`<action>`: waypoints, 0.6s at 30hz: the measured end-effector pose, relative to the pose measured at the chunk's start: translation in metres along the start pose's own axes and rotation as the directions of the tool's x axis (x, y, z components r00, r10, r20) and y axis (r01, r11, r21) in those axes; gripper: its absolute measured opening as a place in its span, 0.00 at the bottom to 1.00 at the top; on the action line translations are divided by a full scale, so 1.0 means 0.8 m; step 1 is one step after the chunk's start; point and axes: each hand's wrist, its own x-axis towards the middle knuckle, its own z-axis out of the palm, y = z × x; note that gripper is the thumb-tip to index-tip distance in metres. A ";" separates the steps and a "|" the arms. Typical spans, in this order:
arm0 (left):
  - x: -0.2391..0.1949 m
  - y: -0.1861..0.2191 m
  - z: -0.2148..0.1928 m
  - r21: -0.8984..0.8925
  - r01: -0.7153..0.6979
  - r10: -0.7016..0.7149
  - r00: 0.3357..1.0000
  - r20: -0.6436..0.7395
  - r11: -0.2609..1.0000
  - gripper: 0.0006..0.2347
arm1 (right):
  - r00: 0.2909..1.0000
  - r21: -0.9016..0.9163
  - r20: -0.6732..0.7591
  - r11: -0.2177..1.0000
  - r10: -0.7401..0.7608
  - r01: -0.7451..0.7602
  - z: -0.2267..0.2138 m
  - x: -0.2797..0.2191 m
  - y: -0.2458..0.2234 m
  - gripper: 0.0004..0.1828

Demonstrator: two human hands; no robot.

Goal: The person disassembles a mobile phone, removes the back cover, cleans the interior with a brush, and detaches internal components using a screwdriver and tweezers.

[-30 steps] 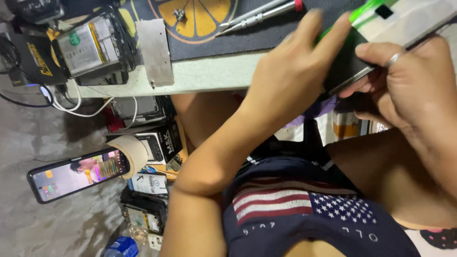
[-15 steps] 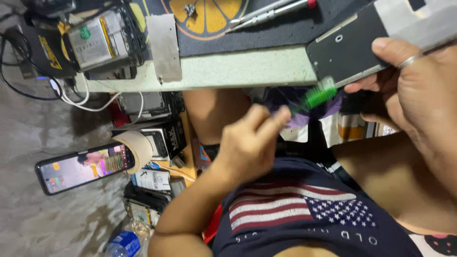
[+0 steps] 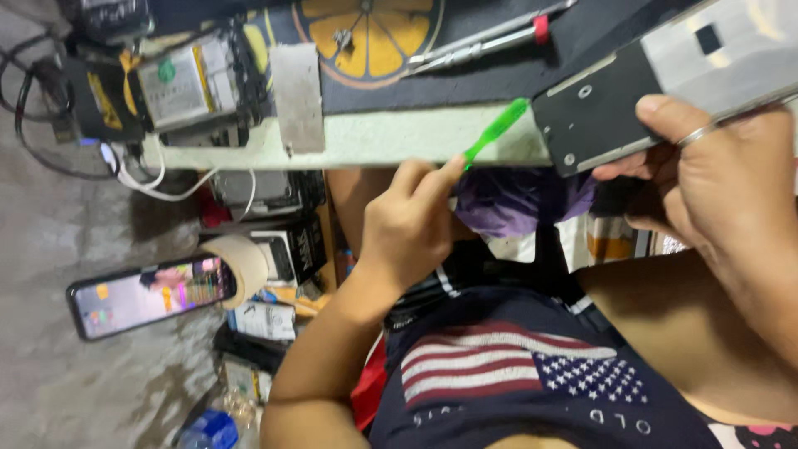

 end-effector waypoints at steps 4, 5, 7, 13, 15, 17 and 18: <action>-0.003 0.022 0.002 -0.038 -0.056 0.063 0.980 0.187 0.998 0.18 | 0.998 -0.058 -0.062 0.998 0.017 -0.021 0.004 0.000 -0.007 0.13; 0.013 0.011 0.003 -0.057 -0.086 0.091 0.990 0.111 0.995 0.19 | 0.999 -0.048 -0.042 0.999 -0.009 0.007 0.004 0.005 -0.010 0.14; 0.017 0.011 -0.001 -0.095 -0.099 0.097 0.995 -0.024 0.991 0.22 | 0.996 -0.067 -0.027 0.994 0.084 -0.086 0.005 -0.001 -0.007 0.15; 0.014 0.028 0.004 -0.069 -0.031 0.040 0.990 0.137 0.997 0.19 | 1.000 -0.039 -0.024 0.999 -0.017 0.016 0.010 -0.002 -0.016 0.15; 0.004 0.014 0.007 -0.050 -0.065 0.066 0.997 0.028 0.997 0.20 | 1.000 -0.023 -0.018 1.000 0.015 -0.015 0.009 -0.003 -0.012 0.15; -0.006 0.014 0.010 -0.013 -0.041 0.041 0.999 0.007 0.999 0.21 | 0.979 -0.122 -0.030 0.971 0.204 -0.206 0.007 -0.006 -0.010 0.15; -0.006 0.013 0.012 0.024 -0.022 0.022 0.999 0.025 0.999 0.22 | 0.960 -0.171 -0.038 0.945 0.278 -0.280 0.007 -0.005 -0.011 0.17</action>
